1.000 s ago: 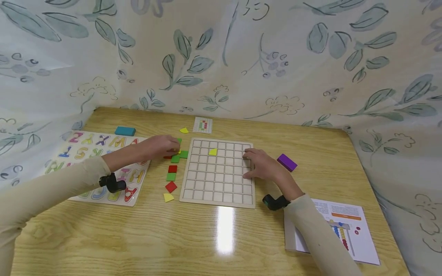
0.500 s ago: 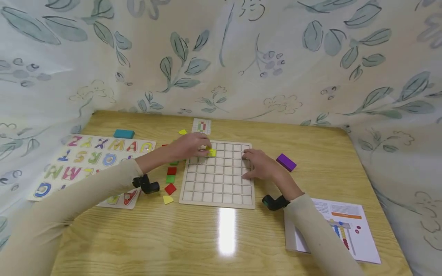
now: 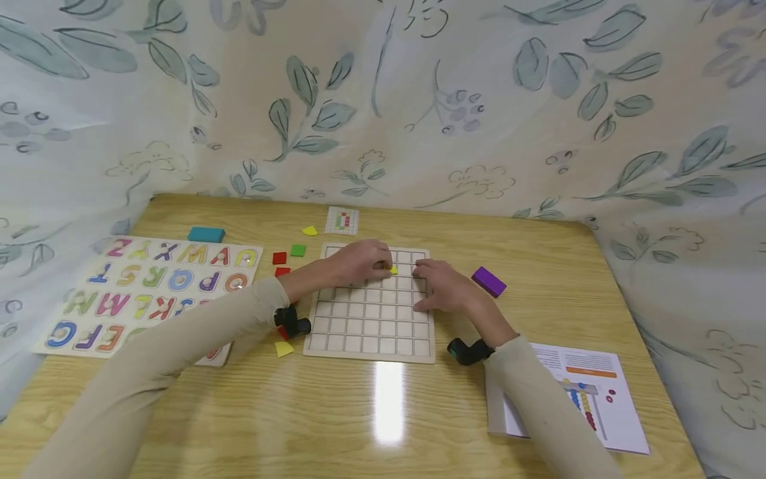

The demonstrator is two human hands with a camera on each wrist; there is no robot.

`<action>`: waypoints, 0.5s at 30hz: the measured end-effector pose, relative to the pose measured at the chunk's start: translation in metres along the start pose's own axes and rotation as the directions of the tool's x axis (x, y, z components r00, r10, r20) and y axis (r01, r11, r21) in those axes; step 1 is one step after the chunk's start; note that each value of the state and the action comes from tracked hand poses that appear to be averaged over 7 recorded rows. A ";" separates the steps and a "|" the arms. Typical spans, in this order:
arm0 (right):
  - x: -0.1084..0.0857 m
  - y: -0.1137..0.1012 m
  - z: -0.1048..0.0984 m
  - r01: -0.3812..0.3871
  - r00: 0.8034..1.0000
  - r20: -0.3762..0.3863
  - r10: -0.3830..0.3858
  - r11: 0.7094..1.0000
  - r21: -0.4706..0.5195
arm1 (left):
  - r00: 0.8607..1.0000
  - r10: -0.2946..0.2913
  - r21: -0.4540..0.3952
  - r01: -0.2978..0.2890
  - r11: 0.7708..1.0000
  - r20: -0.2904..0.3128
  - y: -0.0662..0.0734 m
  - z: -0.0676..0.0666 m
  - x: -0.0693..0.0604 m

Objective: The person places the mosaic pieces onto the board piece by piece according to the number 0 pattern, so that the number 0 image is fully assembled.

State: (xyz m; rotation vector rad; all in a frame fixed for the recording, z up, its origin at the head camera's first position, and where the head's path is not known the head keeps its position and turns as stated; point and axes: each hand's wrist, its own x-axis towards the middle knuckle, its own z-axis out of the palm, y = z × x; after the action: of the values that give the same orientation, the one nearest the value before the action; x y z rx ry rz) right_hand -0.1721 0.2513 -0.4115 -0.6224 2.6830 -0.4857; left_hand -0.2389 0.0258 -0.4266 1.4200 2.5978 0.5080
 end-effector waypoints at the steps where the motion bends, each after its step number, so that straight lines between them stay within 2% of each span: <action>1: 0.000 0.000 0.000 0.000 1.000 0.001 0.000 1.000 -0.004 | 1.000 0.001 -0.013 -0.001 1.000 0.000 0.000 -0.001 -0.001; 5: 0.002 0.000 0.000 0.002 1.000 0.001 -0.002 1.000 -0.004 | 1.000 0.006 0.001 -0.006 1.000 0.008 0.000 -0.002 -0.002; 10: 0.004 0.001 0.003 0.006 1.000 0.006 -0.006 1.000 -0.002 | 1.000 -0.005 0.077 0.003 0.997 0.026 0.005 -0.005 -0.006; 13: 0.003 0.001 0.003 -0.001 1.000 0.008 0.000 1.000 0.004 | 0.999 -0.045 0.092 0.044 0.995 0.009 0.009 -0.010 -0.015; 15: 0.003 0.001 0.003 -0.004 1.000 0.007 0.004 1.000 0.010 | 0.998 -0.065 0.084 0.066 0.994 -0.012 0.011 -0.014 -0.026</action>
State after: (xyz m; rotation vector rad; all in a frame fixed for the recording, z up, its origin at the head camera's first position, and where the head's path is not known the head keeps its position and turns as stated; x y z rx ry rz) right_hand -0.1738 0.2503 -0.4151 -0.6143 2.6731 -0.4952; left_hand -0.2193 0.0062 -0.4108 1.3541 2.6931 0.4023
